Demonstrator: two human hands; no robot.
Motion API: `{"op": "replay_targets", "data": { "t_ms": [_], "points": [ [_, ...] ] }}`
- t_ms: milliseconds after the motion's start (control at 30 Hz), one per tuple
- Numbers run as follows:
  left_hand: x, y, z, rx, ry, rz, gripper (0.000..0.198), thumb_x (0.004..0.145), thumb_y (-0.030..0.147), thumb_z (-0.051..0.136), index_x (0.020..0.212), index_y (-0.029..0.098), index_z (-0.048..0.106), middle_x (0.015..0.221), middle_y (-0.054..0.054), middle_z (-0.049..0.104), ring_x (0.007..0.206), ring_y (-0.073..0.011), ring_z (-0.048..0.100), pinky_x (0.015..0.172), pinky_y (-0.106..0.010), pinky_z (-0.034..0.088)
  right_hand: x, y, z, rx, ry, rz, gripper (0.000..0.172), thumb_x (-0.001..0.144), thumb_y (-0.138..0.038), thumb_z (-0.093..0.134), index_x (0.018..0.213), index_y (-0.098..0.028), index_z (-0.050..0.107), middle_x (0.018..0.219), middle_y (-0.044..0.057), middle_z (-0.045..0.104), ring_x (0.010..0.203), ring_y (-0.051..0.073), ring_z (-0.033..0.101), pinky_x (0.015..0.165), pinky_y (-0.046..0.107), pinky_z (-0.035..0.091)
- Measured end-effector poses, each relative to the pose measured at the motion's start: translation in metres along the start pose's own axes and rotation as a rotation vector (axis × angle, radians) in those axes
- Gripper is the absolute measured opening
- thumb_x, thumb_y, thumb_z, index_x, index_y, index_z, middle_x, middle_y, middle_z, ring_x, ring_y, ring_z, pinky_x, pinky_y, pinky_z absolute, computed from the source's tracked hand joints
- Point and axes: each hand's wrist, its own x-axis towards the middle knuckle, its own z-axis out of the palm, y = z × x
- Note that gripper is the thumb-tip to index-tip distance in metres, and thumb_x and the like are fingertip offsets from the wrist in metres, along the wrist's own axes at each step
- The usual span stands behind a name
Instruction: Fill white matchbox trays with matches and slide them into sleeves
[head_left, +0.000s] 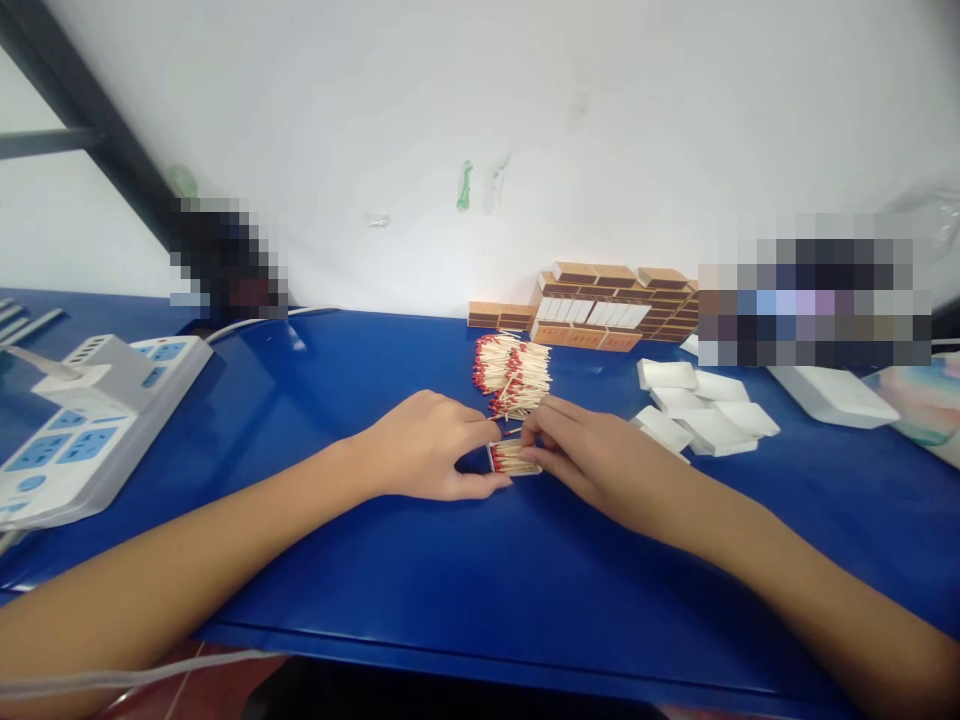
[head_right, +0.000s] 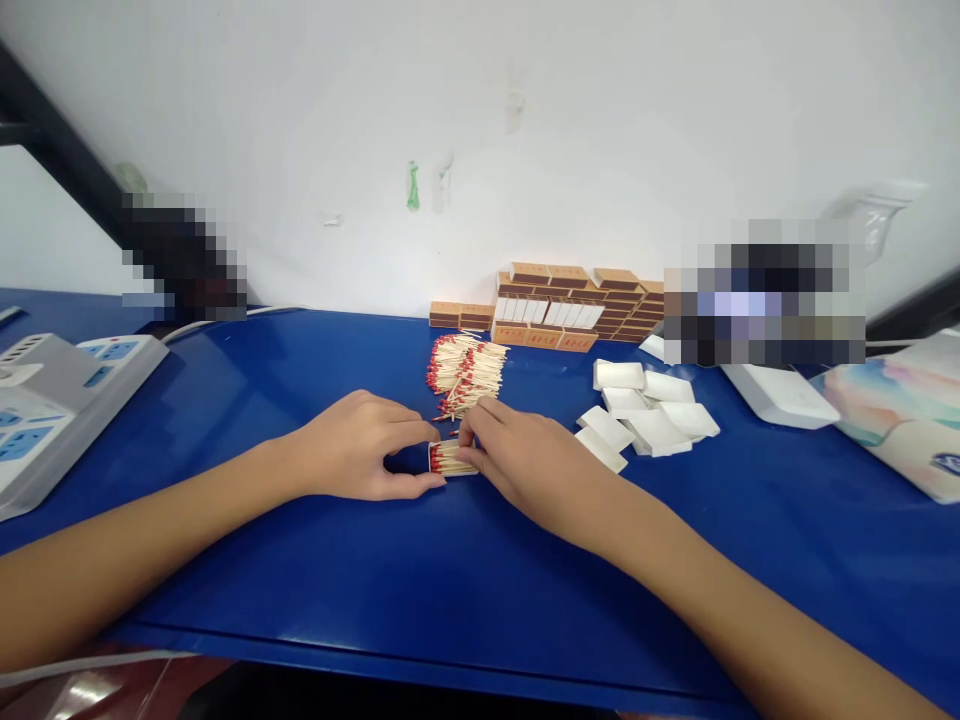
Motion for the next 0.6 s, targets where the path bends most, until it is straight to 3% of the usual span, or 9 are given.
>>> {"op": "replay_targets", "data": {
  "t_ms": [267, 400, 600],
  "points": [
    [-0.001, 0.003, -0.001, -0.032, 0.015, 0.004, 0.033, 0.095, 0.05, 0.064, 0.095, 0.018, 0.074, 0.076, 0.0, 0.073, 0.067, -0.0154, 0.068, 0.059, -0.029, 0.04, 0.006, 0.022, 0.008, -0.011, 0.061, 0.05, 0.007, 0.104, -0.024, 0.053, 0.103, -0.022, 0.059, 0.102, 0.005, 0.065, 0.076, 0.018, 0.059, 0.068, 0.031, 0.043],
    [0.0, 0.003, 0.0, -0.044, 0.005, -0.002, 0.034, 0.095, 0.051, 0.064, 0.094, 0.019, 0.074, 0.074, 0.0, 0.072, 0.067, -0.0157, 0.068, 0.059, -0.029, 0.04, 0.008, 0.026, 0.015, 0.028, 0.044, 0.06, 0.009, 0.102, -0.021, 0.054, 0.094, -0.022, 0.057, 0.096, 0.004, 0.065, 0.078, 0.018, 0.059, 0.068, 0.03, 0.042],
    [0.0, 0.001, -0.001, -0.035, -0.016, -0.013, 0.034, 0.095, 0.051, 0.064, 0.094, 0.018, 0.074, 0.073, 0.001, 0.071, 0.064, -0.0148, 0.066, 0.057, -0.029, 0.037, 0.004, 0.021, 0.002, 0.023, 0.085, 0.06, 0.014, 0.106, -0.027, 0.051, 0.093, -0.022, 0.054, 0.092, 0.004, 0.062, 0.074, 0.017, 0.056, 0.066, 0.029, 0.041]
  ]
}}
